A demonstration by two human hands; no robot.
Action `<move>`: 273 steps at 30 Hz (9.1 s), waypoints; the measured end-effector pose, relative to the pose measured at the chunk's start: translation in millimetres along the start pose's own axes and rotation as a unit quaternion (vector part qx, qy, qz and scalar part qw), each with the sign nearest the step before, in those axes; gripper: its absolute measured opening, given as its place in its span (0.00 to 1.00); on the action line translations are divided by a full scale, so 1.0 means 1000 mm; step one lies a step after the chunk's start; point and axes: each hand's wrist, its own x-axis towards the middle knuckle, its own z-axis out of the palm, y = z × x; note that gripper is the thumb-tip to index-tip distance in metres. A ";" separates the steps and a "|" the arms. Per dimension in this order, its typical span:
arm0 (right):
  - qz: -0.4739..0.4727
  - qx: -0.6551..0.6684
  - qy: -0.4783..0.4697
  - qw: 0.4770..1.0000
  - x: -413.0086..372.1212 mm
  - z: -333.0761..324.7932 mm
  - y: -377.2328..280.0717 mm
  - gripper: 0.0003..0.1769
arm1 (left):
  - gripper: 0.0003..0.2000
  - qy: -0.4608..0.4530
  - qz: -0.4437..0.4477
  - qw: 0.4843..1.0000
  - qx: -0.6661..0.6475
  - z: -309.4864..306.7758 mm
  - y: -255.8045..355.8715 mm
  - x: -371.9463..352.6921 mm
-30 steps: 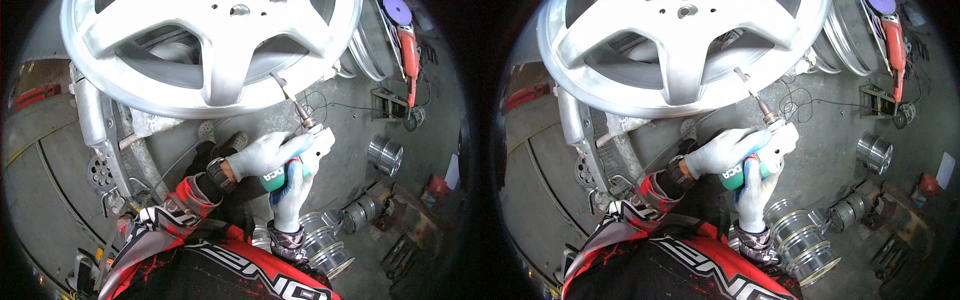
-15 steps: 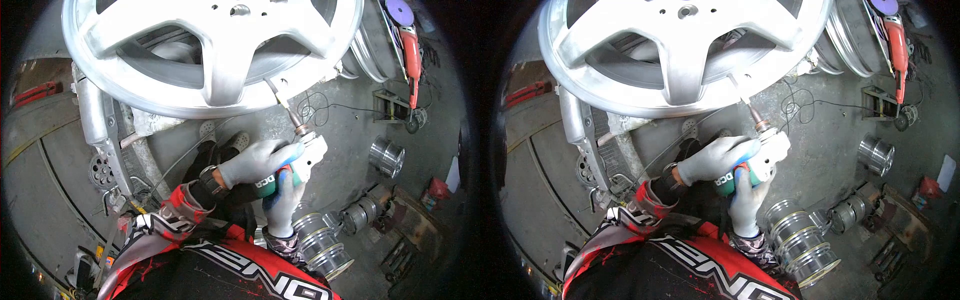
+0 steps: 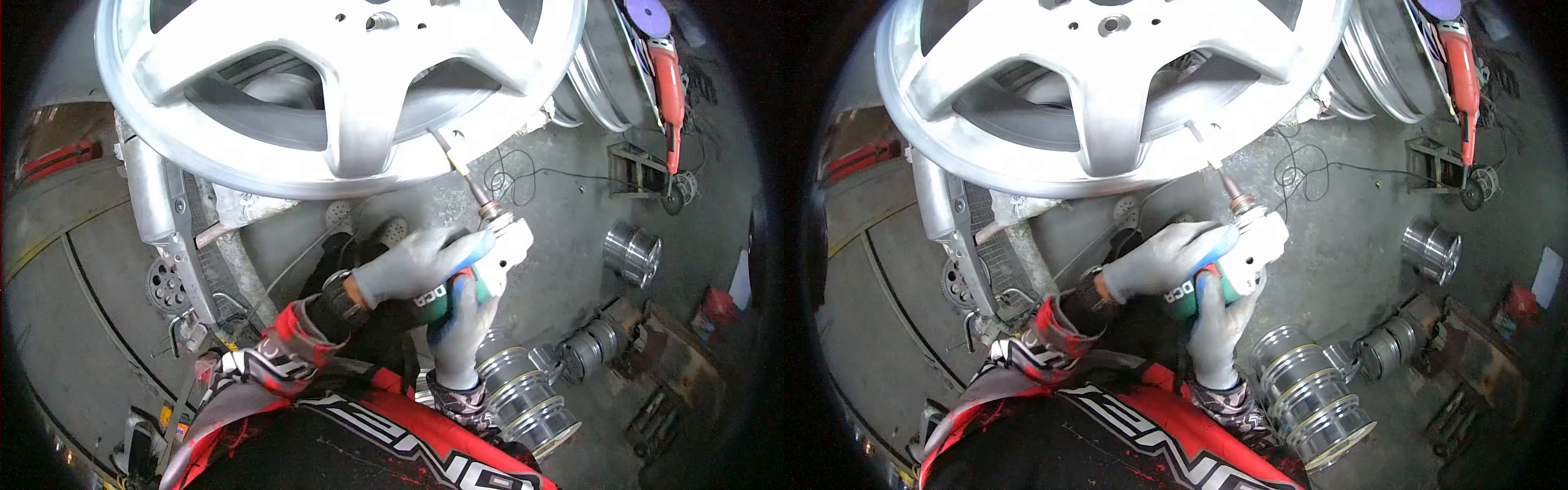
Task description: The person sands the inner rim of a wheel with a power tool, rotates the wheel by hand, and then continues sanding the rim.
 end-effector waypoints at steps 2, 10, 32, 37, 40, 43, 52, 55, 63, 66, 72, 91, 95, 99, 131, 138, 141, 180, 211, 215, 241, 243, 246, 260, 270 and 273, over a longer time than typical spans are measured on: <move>-0.009 0.014 0.000 1.000 0.003 0.003 -0.001 0.38 | 0.19 0.023 0.024 0.999 0.028 0.002 -0.003 0.000; 0.027 0.013 -0.012 0.999 -0.012 0.000 0.006 0.39 | 0.21 -0.005 -0.009 1.000 -0.024 -0.008 0.008 -0.012; 0.112 0.148 -0.062 0.981 -0.048 -0.008 0.034 0.33 | 0.16 -0.110 -0.372 0.885 -0.258 -0.037 0.051 -0.024; 0.099 0.072 -0.032 0.992 -0.019 -0.012 0.019 0.27 | 0.21 -0.002 0.014 0.999 0.039 -0.002 0.015 -0.014; -0.012 0.042 0.018 0.999 -0.008 -0.002 0.012 0.24 | 0.22 -0.026 0.025 0.999 0.041 -0.002 0.011 0.002; -0.049 -0.054 -0.006 0.997 -0.005 -0.016 0.024 0.23 | 0.22 -0.026 0.029 0.998 0.054 -0.004 0.014 0.001; 0.025 0.050 -0.037 0.998 -0.009 -0.010 0.021 0.23 | 0.21 -0.029 -0.014 0.999 0.022 -0.007 0.020 -0.010; -0.018 0.042 0.009 0.999 -0.007 -0.007 0.019 0.23 | 0.21 -0.015 0.014 0.999 0.049 -0.004 0.016 -0.001; 0.007 0.018 -0.012 1.000 -0.015 -0.010 0.022 0.23 | 0.22 -0.020 -0.033 0.999 0.021 -0.006 0.020 -0.017; -0.008 0.030 -0.007 1.000 -0.004 -0.005 0.005 0.21 | 0.22 0.011 0.011 0.999 0.045 -0.001 0.013 -0.003; -0.041 0.043 0.010 0.998 0.001 -0.003 0.007 0.24 | 0.21 -0.003 -0.020 1.000 -0.011 0.000 0.005 0.001; -0.032 0.006 -0.017 0.999 0.006 0.006 -0.016 0.36 | 0.26 0.046 0.029 0.996 0.072 0.002 0.000 0.000; -0.050 0.033 0.012 0.998 0.024 0.009 -0.024 0.34 | 0.24 -0.029 -0.086 0.984 -0.150 0.006 -0.015 0.028; -0.052 0.043 0.014 0.998 0.026 0.009 -0.025 0.35 | 0.24 -0.045 -0.064 0.995 -0.060 -0.006 -0.006 0.031; 0.068 0.028 -0.031 0.997 -0.022 0.004 0.004 0.42 | 0.18 -0.033 -0.188 0.954 -0.231 -0.026 0.029 -0.017; -0.007 -0.001 0.028 1.000 0.003 0.012 -0.017 0.41 | 0.26 0.011 0.002 0.999 -0.045 -0.011 0.006 0.009; -0.037 -0.049 0.009 0.998 -0.002 0.008 -0.004 0.42 | 0.23 0.008 0.004 1.000 0.012 -0.008 -0.001 -0.005; 0.015 0.052 -0.012 0.998 0.002 -0.010 0.002 0.24 | 0.22 0.017 -0.013 0.999 0.044 0.005 0.015 0.003; 0.067 0.103 -0.096 0.988 0.026 -0.043 0.005 0.32 | 0.19 0.035 -0.051 0.996 0.062 0.030 0.023 0.023; 0.079 0.117 -0.118 0.983 0.025 -0.053 0.009 0.34 | 0.20 0.026 -0.049 0.996 0.066 0.030 0.023 0.022; 0.126 0.122 -0.116 0.978 -0.012 -0.037 0.030 0.47 | 0.14 -0.004 -0.126 0.992 0.002 -0.004 0.041 -0.017; 0.136 0.124 -0.126 0.975 -0.009 -0.040 0.022 0.50 | 0.16 0.004 -0.092 0.996 0.014 -0.001 0.040 -0.013; 0.088 0.142 -0.074 0.983 0.004 -0.033 0.010 0.48 | 0.13 -0.010 -0.101 0.995 -0.019 0.005 0.035 0.007; 0.046 0.040 -0.090 0.994 0.001 -0.024 0.002 0.52 | 0.18 -0.030 -0.166 0.976 -0.138 -0.001 0.025 -0.009; 0.052 0.066 -0.100 0.991 -0.007 -0.013 0.007 0.51 | 0.18 0.011 -0.056 0.998 -0.023 -0.014 0.026 -0.018; 0.076 0.083 -0.109 0.988 -0.008 -0.010 -0.002 0.51 | 0.18 0.017 -0.059 0.998 0.003 -0.015 0.029 -0.018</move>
